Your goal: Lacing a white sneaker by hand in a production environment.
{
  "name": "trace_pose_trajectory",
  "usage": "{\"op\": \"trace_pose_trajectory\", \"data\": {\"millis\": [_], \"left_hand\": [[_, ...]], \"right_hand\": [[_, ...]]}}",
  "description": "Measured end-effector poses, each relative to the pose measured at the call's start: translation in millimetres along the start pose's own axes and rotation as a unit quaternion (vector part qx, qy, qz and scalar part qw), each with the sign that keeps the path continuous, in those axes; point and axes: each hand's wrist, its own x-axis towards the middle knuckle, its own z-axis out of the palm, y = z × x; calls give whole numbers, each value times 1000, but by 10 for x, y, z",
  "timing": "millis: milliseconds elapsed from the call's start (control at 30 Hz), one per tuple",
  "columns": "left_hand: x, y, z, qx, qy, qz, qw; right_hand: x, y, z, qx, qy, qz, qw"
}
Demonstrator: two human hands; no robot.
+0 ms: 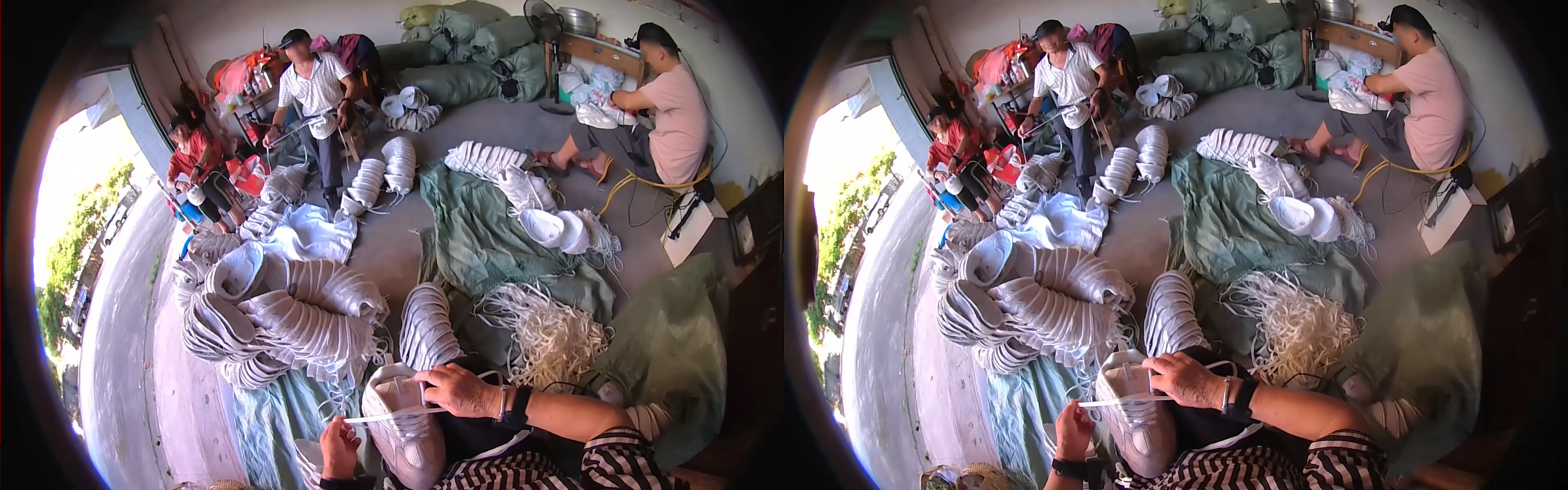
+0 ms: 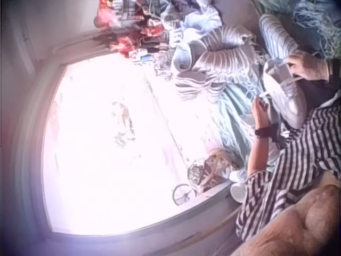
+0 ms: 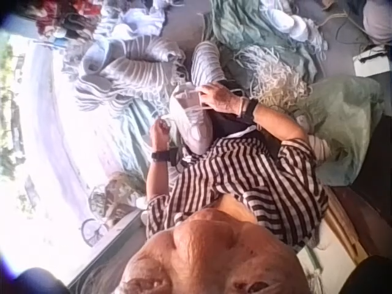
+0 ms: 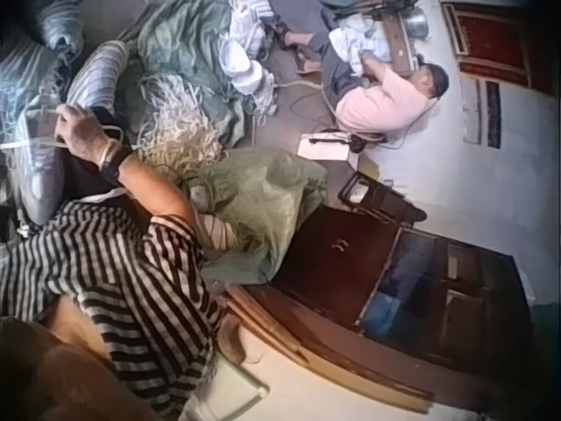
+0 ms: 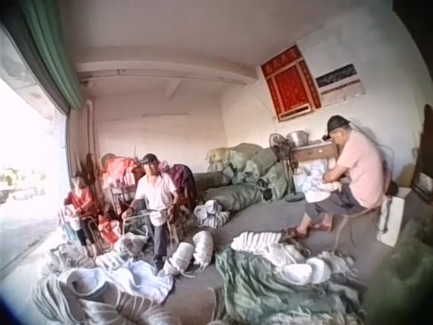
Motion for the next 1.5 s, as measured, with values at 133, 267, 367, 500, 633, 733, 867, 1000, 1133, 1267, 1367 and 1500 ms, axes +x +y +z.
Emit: {"op": "trace_pose_trajectory", "data": {"millis": [133,267,367,500,633,733,867,1000,1133,1267,1367,1500], "left_hand": [[-95,304,-28,-66,0,92,994],[-174,577,-211,-117,52,148,981],[-220,712,-458,-167,62,184,967],[-271,749,-793,-229,53,236,943],[-359,742,-1054,-273,47,266,923],[-393,757,-1222,-279,75,251,924],[-378,744,-1443,-274,69,257,924],[-425,732,-1568,-292,135,242,915],[-622,693,-1467,-237,98,259,931],[-737,737,-1267,-220,153,245,932],[-779,728,-1196,-206,169,241,933],[-772,639,-1281,-170,197,241,935]], "right_hand": [[67,64,34,-44,6,-56,997],[128,112,-4,-137,-21,-140,980],[189,118,-29,-162,-103,-158,969],[288,122,-16,-131,-112,-186,967],[354,136,-16,24,-164,-86,983],[386,89,-11,51,-225,47,972],[412,-8,22,-21,-235,45,971],[395,-31,75,-32,-226,56,972],[391,-5,157,-46,-243,78,966],[395,-20,216,-46,-245,92,964],[373,-54,201,17,-189,101,977],[472,-84,97,164,-108,147,969]]}}
